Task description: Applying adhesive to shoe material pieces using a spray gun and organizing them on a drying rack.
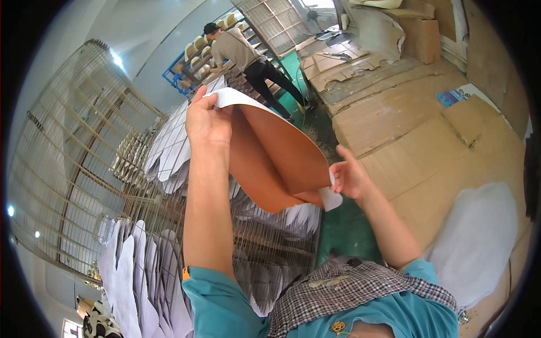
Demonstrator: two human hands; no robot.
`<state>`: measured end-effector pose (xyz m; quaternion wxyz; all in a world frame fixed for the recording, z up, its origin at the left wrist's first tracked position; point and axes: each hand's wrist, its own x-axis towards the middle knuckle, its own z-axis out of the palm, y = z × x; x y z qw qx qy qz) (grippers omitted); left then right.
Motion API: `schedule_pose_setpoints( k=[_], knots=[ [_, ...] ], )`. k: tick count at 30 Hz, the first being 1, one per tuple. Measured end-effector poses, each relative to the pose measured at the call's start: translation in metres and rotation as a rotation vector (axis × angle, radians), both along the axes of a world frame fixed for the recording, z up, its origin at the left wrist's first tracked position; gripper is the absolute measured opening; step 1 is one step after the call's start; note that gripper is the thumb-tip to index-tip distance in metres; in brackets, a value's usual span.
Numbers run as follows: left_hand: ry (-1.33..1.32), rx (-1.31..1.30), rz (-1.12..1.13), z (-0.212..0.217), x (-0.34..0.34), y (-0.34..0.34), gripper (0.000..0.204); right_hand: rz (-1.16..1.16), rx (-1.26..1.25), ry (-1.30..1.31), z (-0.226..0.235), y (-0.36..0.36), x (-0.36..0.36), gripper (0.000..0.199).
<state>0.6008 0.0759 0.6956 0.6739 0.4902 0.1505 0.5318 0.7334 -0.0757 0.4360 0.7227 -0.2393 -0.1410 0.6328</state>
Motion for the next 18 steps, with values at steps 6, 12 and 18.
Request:
schedule_pose_setpoints(
  k=[6,12,18],
  knots=[
    [-0.051,0.019,0.036,0.008,-0.01,-0.013,0.045,0.235,-0.091,-0.281,0.0,0.027,-0.044,0.034],
    [-0.112,-0.023,0.34,0.009,-0.059,0.031,0.048,-0.511,0.155,0.228,0.046,0.017,0.029,0.014],
    [-0.003,-0.073,0.316,0.002,-0.066,0.062,0.043,-0.669,0.263,-0.294,0.18,0.013,0.108,0.012]
  ],
)
